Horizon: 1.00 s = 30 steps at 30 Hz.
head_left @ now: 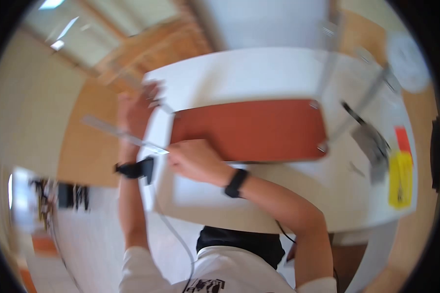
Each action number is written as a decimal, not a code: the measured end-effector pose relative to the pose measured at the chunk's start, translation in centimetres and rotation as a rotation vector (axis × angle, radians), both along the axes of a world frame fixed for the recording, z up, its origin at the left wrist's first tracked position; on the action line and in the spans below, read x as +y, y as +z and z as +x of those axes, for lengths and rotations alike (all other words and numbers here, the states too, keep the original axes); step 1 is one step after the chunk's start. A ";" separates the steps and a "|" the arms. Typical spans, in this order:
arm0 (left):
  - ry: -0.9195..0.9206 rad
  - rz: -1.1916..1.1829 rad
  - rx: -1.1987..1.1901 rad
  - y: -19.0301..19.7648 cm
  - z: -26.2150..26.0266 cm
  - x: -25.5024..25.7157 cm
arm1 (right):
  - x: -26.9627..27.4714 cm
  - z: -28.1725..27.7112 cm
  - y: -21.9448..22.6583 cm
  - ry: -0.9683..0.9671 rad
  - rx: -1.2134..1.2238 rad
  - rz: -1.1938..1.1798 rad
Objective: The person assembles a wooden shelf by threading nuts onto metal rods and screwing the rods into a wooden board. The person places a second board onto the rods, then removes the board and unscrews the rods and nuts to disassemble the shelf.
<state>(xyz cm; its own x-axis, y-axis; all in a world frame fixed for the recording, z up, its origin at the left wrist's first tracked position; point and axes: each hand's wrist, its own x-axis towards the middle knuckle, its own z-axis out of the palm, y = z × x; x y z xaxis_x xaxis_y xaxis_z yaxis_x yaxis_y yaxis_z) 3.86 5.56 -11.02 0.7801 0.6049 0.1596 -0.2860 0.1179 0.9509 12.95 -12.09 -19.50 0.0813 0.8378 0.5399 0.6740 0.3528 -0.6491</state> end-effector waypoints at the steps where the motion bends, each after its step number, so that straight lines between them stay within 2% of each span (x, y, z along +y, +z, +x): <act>1: -0.097 0.057 -0.049 -0.1 -0.2 -0.2 | 0.2 -0.1 -0.1 0.033 0.037 0.045; 2: -0.077 0.126 0.012 0.6 -0.4 -0.9 | 0.1 0.1 -0.1 0.043 0.088 0.080; 3: 0.053 0.231 0.079 0.5 -1.0 -1.2 | -0.1 0.3 -0.1 0.055 0.078 0.085; 5: 0.314 0.272 0.220 0.8 -3.3 -1.2 | 0.1 0.4 0.0 0.073 0.068 0.097; 6: 0.446 0.302 0.312 0.9 -4.7 -0.7 | 0.2 0.3 -0.1 0.066 0.063 0.080; 7: 0.455 0.308 0.307 0.2 -6.3 2.1 | 0.3 0.4 -0.1 0.054 0.055 0.060; 8: -0.015 0.073 -0.004 -1.0 -8.2 6.3 | 0.3 0.4 0.1 0.059 0.051 0.065; 9: -0.486 -0.162 -0.312 -1.6 -9.4 8.3 | 0.1 0.5 0.2 0.054 0.034 0.059; 10: -0.481 -0.158 -0.321 -0.5 -8.0 6.2 | 0.0 0.2 0.7 0.049 0.013 0.047; 12: 0.248 0.212 0.049 2.0 -1.8 -1.0 | 0.0 0.1 0.7 0.045 -0.002 0.046; 13: 0.249 0.213 0.043 1.5 -0.7 -1.3 | 0.0 0.1 0.7 0.032 -0.011 0.043; 15: 0.086 0.126 0.027 1.2 0.9 -1.2 | 0.1 0.1 0.6 0.033 -0.014 0.046; 16: 0.083 0.130 0.021 1.5 0.9 -1.1 | 0.1 0.1 0.5 0.035 -0.010 0.041; 18: -0.038 0.185 0.100 2.2 0.0 -1.3 | 0.0 0.1 0.6 0.036 -0.009 0.043; 19: 0.034 0.216 0.114 2.3 -0.8 -1.3 | 0.0 0.2 0.7 0.039 -0.007 0.041; 20: 0.033 0.219 0.113 2.0 -2.9 1.2 | 0.0 0.2 0.7 0.038 -0.009 0.045; 22: -0.634 -0.104 -0.152 0.1 -7.8 8.0 | -0.1 0.2 0.8 0.051 -0.004 0.052; 23: -0.636 -0.105 -0.151 -0.6 -8.4 8.8 | -0.1 0.2 0.7 0.049 -0.003 0.052; 25: -0.627 -0.184 -0.342 0.1 -8.5 7.8 | 0.1 0.1 0.5 0.045 -0.004 0.051; 26: -0.624 -0.180 -0.345 0.0 -8.3 7.1 | 0.0 0.0 0.6 0.049 -0.008 0.053; 28: 0.254 0.249 0.042 3.7 -3.4 -0.6 | -0.1 -0.1 0.9 0.029 -0.045 0.021; 30: 0.119 0.235 0.065 3.8 -0.7 -0.9 | -0.3 -0.1 1.2 0.026 -0.062 0.021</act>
<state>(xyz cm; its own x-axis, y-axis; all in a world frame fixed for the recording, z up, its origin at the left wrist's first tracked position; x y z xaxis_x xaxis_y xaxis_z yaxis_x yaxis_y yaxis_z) 3.12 4.62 -7.19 0.7187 0.6454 0.2586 -0.2224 -0.1390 0.9650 12.81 -12.34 -18.29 0.0259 0.8274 0.5610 0.7030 0.3839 -0.5986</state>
